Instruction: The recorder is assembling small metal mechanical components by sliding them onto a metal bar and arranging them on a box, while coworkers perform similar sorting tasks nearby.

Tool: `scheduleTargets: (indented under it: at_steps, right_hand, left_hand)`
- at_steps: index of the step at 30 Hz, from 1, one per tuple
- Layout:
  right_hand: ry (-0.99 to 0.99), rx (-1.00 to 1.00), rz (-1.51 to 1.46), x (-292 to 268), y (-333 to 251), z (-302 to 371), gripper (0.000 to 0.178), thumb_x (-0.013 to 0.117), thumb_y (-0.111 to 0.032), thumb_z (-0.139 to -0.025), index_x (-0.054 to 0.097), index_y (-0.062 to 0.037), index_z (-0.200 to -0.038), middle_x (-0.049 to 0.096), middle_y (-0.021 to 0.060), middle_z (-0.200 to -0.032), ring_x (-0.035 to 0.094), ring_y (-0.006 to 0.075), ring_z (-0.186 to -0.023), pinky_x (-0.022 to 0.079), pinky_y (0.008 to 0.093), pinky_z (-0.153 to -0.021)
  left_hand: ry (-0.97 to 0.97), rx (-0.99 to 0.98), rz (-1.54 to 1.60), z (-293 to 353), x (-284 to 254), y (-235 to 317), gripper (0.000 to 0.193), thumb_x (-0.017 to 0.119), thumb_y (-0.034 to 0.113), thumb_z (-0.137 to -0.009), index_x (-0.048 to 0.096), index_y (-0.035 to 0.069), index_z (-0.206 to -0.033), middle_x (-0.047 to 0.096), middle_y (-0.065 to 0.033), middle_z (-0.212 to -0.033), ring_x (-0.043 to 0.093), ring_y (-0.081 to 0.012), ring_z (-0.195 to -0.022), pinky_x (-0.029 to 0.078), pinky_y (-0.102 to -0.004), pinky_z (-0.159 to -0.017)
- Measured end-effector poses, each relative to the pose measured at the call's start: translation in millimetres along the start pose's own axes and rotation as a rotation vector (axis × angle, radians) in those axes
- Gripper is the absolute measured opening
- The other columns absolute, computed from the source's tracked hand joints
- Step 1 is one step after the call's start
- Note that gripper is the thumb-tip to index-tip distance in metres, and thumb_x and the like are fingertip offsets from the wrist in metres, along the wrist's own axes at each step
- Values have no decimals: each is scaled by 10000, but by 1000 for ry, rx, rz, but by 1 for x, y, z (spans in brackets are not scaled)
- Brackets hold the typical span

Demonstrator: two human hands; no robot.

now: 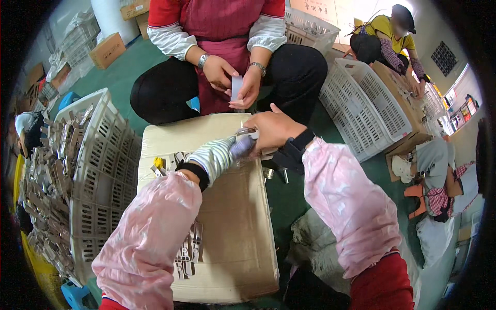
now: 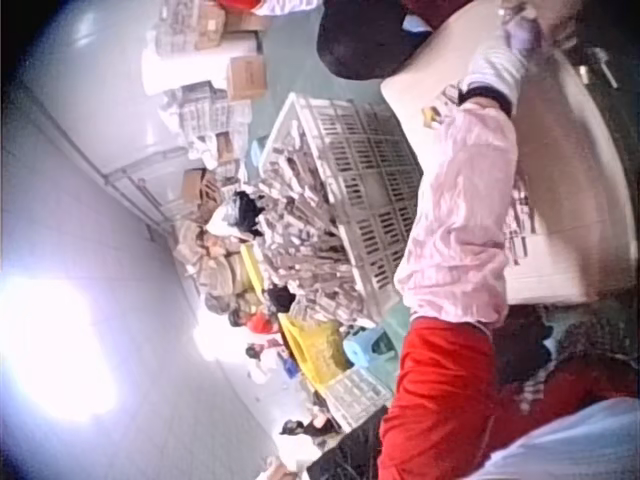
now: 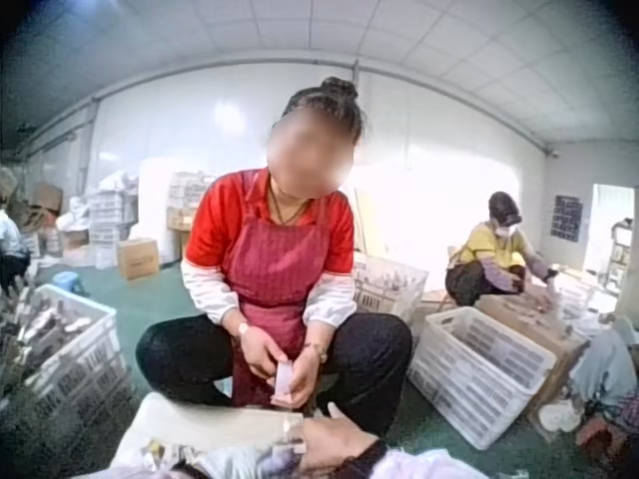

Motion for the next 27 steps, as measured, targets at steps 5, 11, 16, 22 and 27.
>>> scheduleTargets:
  at_steps: [5, 11, 16, 22, 27]
  right_hand:
    - [-190, 77, -232, -5, -3, -27, 557, 754, -385, -605, 672, -45, -1039, 681, 168, -884, 649, 276, -807, 457, 355, -814]
    - [-275, 49, -268, -5, 4, -46, 666, 741, -448, -637, 627, 24, -1094, 666, 184, -956, 627, 250, -848, 465, 313, -764]
    - [-104, 7, -379, -5, 12, -38, 697, 751, -445, -656, 576, 48, -1115, 581, 197, -1107, 557, 294, -1046, 422, 356, -905]
    - [258, -25, -58, -19, -8, 3, 412, 627, -293, -779, 576, -131, -1155, 532, 73, -1222, 447, 275, -1213, 122, 612, -1067]
    - [460, -194, 317, -24, -39, 21, 756, 778, -281, -602, 481, -49, -1258, 501, 85, -1276, 415, 267, -1252, 128, 576, -1091]
  left_hand:
    - [-43, -102, -695, 12, -20, 11, 529, 524, 538, -849, 592, 84, -1112, 642, -162, -993, 600, -344, -945, 453, -401, -833]
    - [0, 32, -326, -11, -20, -24, 506, 531, 574, -812, 608, 168, -1105, 653, -140, -964, 609, -346, -906, 463, -402, -776]
    - [-40, -35, -326, -22, -10, -40, 568, 508, 619, -802, 593, 180, -1152, 655, -148, -983, 615, -354, -890, 467, -414, -787]
    - [14, 36, -194, -53, -8, -44, 543, 418, 576, -865, 578, 158, -1171, 635, -141, -1066, 604, -353, -939, 450, -421, -827]
    - [28, -106, -205, -67, -14, -71, 527, 394, 556, -881, 575, 154, -1169, 635, -139, -1066, 601, -349, -949, 449, -423, -829]
Point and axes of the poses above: each hand's wrist, its own z-axis away from the middle knuckle, its own x-axis out of the palm, y = z × x, the point moved 8 cm from there along -z, towards the middle knuckle
